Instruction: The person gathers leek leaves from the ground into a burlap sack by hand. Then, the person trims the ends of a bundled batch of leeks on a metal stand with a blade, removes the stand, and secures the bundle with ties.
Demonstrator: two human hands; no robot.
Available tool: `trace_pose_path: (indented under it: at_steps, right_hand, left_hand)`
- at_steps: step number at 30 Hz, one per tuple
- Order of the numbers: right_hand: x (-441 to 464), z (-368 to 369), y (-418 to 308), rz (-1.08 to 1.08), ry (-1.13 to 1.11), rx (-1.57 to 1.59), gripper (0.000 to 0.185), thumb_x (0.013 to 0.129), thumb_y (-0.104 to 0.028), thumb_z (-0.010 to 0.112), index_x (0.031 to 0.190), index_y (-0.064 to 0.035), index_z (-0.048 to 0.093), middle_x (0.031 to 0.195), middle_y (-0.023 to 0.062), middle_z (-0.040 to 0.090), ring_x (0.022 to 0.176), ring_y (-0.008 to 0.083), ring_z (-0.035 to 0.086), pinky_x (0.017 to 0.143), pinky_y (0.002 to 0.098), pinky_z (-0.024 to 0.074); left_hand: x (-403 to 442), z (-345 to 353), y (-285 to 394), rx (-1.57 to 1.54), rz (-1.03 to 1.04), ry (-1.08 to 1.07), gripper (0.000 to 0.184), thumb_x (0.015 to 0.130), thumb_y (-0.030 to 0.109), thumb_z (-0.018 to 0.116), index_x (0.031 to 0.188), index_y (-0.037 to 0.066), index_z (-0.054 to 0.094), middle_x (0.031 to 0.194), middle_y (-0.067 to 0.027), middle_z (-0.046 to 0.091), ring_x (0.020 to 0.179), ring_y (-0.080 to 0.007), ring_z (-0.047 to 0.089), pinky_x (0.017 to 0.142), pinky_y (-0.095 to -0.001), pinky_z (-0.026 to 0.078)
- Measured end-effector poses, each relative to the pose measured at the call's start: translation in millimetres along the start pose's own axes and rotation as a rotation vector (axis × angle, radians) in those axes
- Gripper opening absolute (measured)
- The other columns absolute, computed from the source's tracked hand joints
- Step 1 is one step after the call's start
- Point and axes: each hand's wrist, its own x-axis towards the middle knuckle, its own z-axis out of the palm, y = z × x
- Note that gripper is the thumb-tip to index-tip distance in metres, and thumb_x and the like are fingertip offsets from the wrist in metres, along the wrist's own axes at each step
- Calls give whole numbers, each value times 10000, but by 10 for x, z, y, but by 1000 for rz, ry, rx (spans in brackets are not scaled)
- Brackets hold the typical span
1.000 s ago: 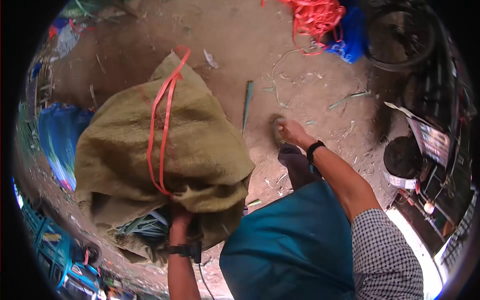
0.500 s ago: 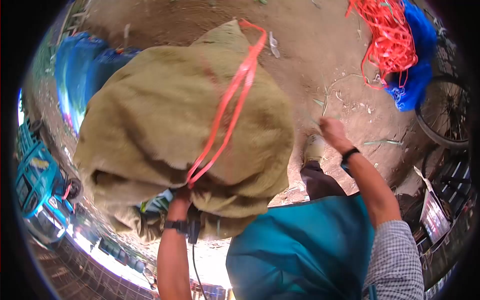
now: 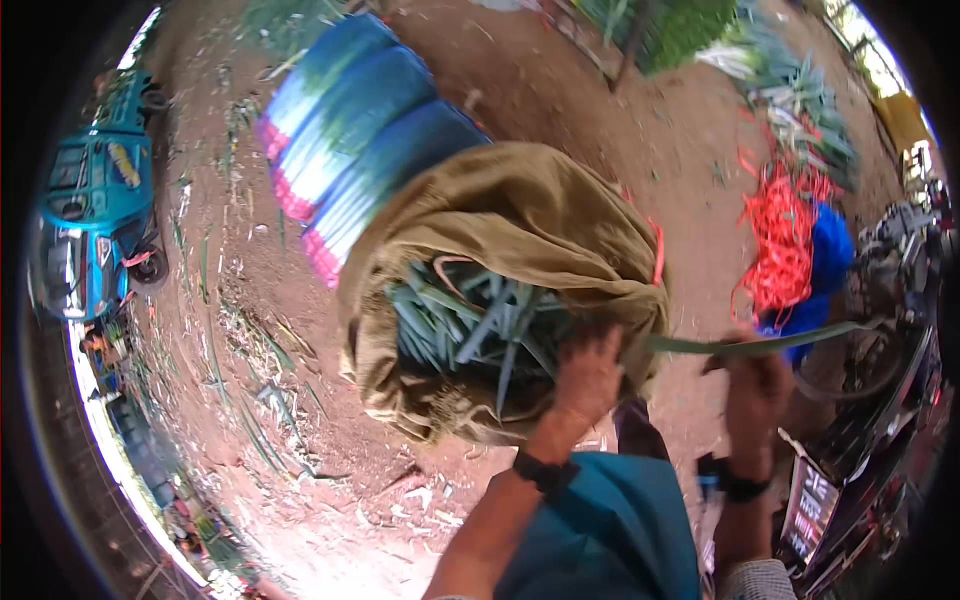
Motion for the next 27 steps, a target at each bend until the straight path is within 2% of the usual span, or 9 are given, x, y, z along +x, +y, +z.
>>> trace_pose_path:
  at_steps: [2,4,6,12,15,18,22,23,27]
  right_hand:
    - [-128,724,158,137,-152,100,146,903,36,596,1041,-5,618,981,88,662,909,154,626,771,302,523]
    - [-32,1069,346,25,-519,-394,298,793,-24,717,1067,-33,599,1051,129,636,985,296,623,827,359,491]
    - [-6,1214,460,-320,-352,-936,403,731,-90,770,1094,-48,600,1149,173,595,1104,351,549,928,430,445]
    - [361,836,1197,-327,-272,-1291,333,767,-139,732,1066,-34,628,1145,204,617,1091,367,569,902,467,454]
    - [469,474,1425,174,-459,-999,193,808,-99,682,976,-8,657,943,221,660,913,378,645,772,465,508]
    - [310,199,1112,44,-522,-834,121,806,-68,675,894,15,663,754,218,641,735,388,656,665,475,521]
    - [295,-89,530,-194,-715,-660,363,757,-96,749,1085,1,628,1113,214,620,1041,374,594,894,432,491]
    - [346,-320,534,-137,-754,-682,470,744,-123,769,1165,-6,597,1239,199,560,1155,372,529,973,414,452]
    - [659,-1522,793,247,-503,-603,342,747,-131,776,1027,17,649,1133,198,606,1040,361,595,886,394,496]
  left_hand:
    - [-212,232,19,-178,-131,-424,609,841,262,623,1370,39,420,1329,-222,475,1256,-370,439,1065,-480,331]
    - [-558,300,-21,-586,18,-37,566,857,234,605,1358,32,433,1338,-203,480,1257,-374,435,1058,-468,344]
    - [-707,-125,13,-320,34,-252,527,867,216,591,1337,27,448,1331,-201,487,1247,-378,444,1049,-467,354]
    - [-1447,-544,-618,-13,-318,-490,402,870,181,575,1233,16,529,1300,-199,508,1210,-368,480,974,-464,427]
    - [-1481,-773,-734,-29,-293,-330,369,860,156,562,1195,2,554,1215,-229,574,1108,-400,559,893,-477,483]
    - [-1243,-960,-635,-93,-632,-508,320,879,143,536,1152,-21,566,1031,-282,618,949,-415,603,802,-490,499]
    - [-1121,-691,-458,-4,-699,-421,228,876,128,509,1019,-29,594,923,-284,629,887,-448,603,758,-513,485]
    - [-1050,-659,-334,38,-778,-553,357,884,208,560,1160,-17,578,1098,-280,624,1006,-450,604,863,-505,506]
    - [-1129,-292,114,-8,-718,-452,464,899,282,597,1260,-5,550,1225,-254,593,1157,-412,549,994,-455,445]
